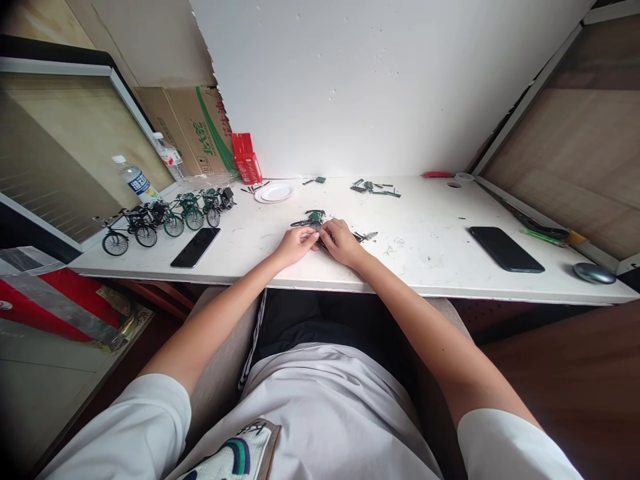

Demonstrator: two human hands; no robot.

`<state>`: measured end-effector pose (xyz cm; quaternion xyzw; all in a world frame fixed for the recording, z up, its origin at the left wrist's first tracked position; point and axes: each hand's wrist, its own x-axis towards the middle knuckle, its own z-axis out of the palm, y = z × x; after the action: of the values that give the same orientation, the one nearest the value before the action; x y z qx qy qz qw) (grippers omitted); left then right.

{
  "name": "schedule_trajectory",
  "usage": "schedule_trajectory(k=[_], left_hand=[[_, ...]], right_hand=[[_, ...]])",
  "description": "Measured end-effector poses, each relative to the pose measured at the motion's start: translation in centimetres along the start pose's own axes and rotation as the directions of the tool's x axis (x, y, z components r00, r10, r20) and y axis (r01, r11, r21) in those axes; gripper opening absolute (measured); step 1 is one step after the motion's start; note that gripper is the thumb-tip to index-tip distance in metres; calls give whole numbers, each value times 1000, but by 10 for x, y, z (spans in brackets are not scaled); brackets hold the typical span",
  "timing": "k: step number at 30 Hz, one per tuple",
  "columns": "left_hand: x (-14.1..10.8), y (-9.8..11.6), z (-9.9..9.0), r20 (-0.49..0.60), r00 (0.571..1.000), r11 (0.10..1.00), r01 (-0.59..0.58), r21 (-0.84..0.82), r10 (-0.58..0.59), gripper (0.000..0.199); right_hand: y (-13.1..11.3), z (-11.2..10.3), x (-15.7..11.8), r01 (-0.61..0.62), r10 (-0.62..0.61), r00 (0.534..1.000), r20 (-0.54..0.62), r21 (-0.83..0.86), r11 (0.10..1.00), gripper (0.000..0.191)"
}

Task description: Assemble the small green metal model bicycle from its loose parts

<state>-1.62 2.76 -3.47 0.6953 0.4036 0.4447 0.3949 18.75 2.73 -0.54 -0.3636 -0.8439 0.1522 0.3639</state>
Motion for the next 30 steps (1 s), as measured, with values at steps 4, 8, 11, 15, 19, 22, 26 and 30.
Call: schedule_trajectory(k=[4,8,11,15,19,22,26,30], left_hand=[[0,1,0,-1,1000,1000,2,3,-2,38],[0,2,0,0,1000,1000,1,17,-1,38],[-1,4,0,3,1000,1000,1,26,-1,37],[-2,6,-1,-1,1000,1000,10,26,-10,36],[-1,5,-1,-3,1000,1000,11,22,-11,36],[-1,3,0,-4,1000,1000,10,16,-10,36],[-2,5,0,0,1000,1000,1,12,-1,37],[-2,7,0,4,1000,1000,-4,15,4,38]], right_hand=[[0,0,0,6,-6,1000,-4,3,1000,38],[3,2,1,6,-6,1000,-5,5,1000,38],[4,2,1,4,-4,1000,-4,3,1000,38],[2,1,1,4,-4,1000,-3,1,1000,37],[0,1,1,-3,3,1000,-2,3,1000,37],[0,1,0,-5,5,1000,-2,0,1000,37],[1,1,0,-4,4,1000,-3,-3,1000,37],[1,1,1,-6,6,1000,0,-6,1000,38]])
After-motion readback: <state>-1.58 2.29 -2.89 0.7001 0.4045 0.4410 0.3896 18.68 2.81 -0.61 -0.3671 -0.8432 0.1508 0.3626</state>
